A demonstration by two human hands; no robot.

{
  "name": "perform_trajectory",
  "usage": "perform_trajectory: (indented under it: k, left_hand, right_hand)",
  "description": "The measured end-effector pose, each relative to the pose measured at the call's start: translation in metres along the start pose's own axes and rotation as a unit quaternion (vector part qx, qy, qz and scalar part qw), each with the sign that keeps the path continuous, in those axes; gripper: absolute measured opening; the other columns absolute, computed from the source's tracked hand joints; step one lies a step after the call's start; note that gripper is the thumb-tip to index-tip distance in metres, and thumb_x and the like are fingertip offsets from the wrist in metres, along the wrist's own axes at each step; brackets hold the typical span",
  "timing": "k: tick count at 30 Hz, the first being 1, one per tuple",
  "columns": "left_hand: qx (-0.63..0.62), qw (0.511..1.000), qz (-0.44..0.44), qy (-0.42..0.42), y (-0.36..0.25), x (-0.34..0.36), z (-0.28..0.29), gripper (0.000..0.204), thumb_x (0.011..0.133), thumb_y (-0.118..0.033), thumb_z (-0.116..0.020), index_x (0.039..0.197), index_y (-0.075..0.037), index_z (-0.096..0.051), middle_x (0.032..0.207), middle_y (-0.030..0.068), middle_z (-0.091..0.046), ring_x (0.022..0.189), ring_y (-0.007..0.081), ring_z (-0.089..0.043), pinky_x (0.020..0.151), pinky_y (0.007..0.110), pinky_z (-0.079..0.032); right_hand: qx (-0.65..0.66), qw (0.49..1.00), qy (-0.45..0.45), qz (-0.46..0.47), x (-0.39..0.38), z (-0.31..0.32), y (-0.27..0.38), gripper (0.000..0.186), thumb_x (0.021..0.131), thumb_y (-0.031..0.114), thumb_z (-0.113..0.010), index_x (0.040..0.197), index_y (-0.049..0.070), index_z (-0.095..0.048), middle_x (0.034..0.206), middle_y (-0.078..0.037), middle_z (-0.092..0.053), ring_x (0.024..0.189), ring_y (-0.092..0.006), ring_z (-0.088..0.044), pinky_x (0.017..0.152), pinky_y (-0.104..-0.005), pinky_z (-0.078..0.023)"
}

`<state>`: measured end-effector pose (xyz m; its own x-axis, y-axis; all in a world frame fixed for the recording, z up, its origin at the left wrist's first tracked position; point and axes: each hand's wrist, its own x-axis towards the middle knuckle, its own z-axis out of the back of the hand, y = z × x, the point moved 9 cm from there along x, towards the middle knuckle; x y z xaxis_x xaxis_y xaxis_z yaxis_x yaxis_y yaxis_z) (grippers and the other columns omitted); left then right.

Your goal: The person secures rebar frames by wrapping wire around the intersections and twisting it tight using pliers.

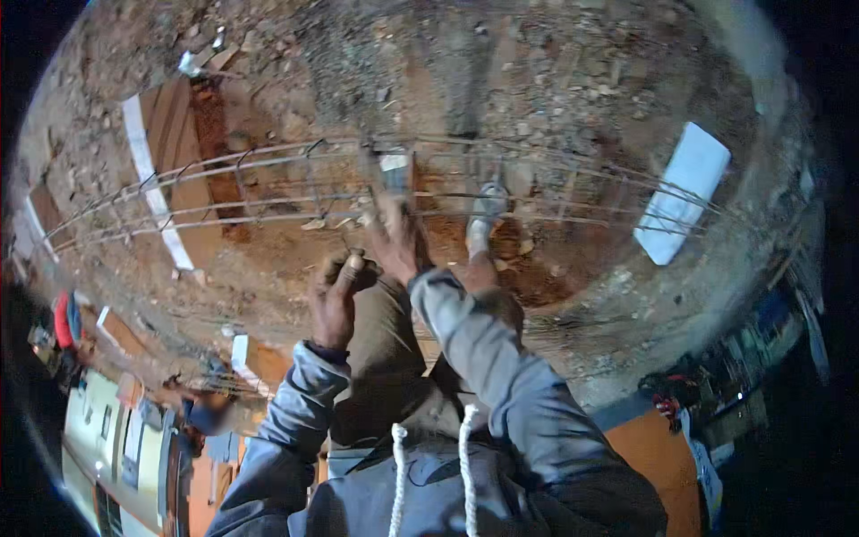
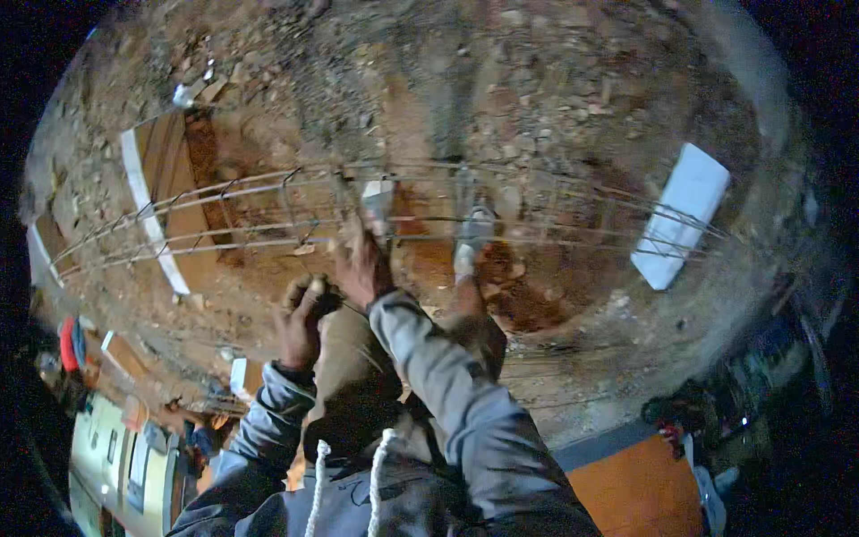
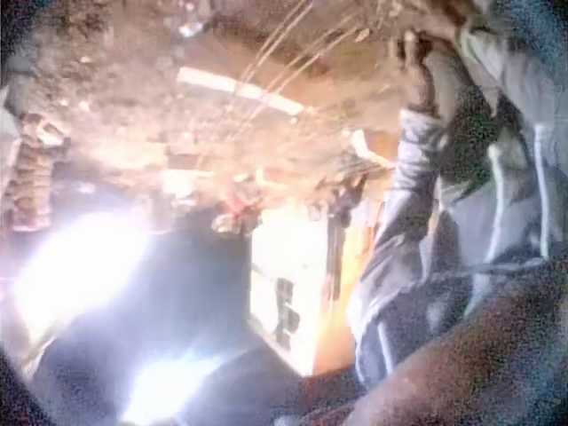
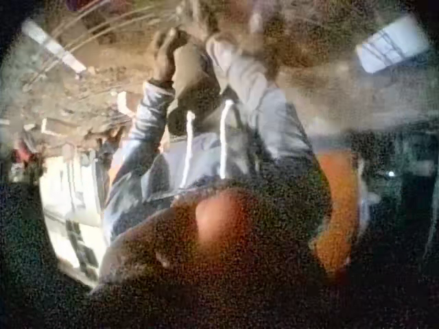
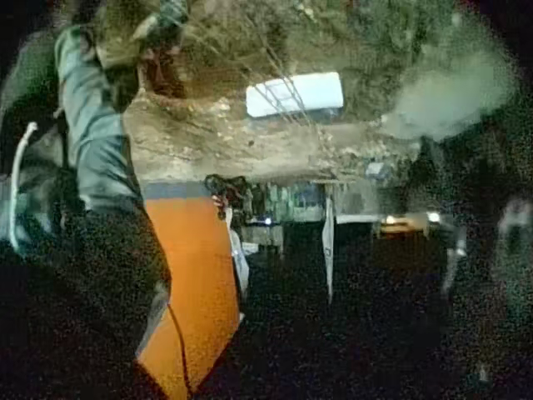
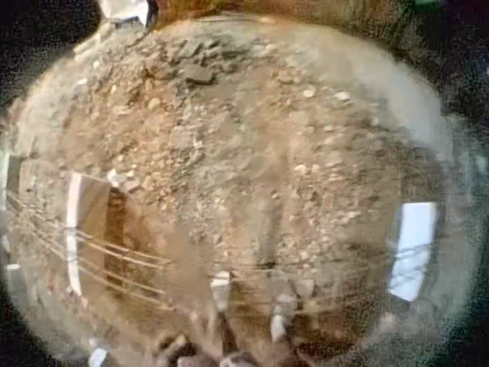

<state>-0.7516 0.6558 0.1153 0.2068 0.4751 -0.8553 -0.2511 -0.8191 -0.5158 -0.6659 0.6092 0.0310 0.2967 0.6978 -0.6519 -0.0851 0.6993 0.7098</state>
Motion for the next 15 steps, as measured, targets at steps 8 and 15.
perform_trajectory:
  k: [8, 15]
  left_hand:
    - [0.09, 0.972, -0.193, 0.101, -0.105, 0.016, -0.101, 0.021, 0.088, -0.018, -0.055, 0.095, 0.002, -0.057, 0.086, 0.0076, -0.061, 0.079, 0.0145, -0.058, 0.073, 0.027, -0.047]
    - [0.014, 0.973, -0.221, 0.069, -0.116, 0.001, -0.195, 0.025, 0.091, -0.025, -0.052, 0.1, -0.002, -0.056, 0.082, 0.0047, -0.058, 0.073, 0.0124, -0.056, 0.067, 0.026, -0.047]
  right_hand:
    - [0.079, 0.992, -0.092, 0.039, -0.048, 0.163, 0.079, 0.031, 0.084, 0.024, -0.055, 0.106, 0.001, -0.057, 0.09, -0.021, -0.061, 0.088, -0.0335, -0.06, 0.075, -0.0369, -0.047]
    - [-0.1, 0.968, -0.198, 0.118, -0.078, 0.269, 0.125, 0.014, 0.081, 0.007, -0.057, 0.094, 0.003, -0.062, 0.078, -0.02, -0.063, 0.066, -0.0332, -0.062, 0.055, -0.0375, -0.049]
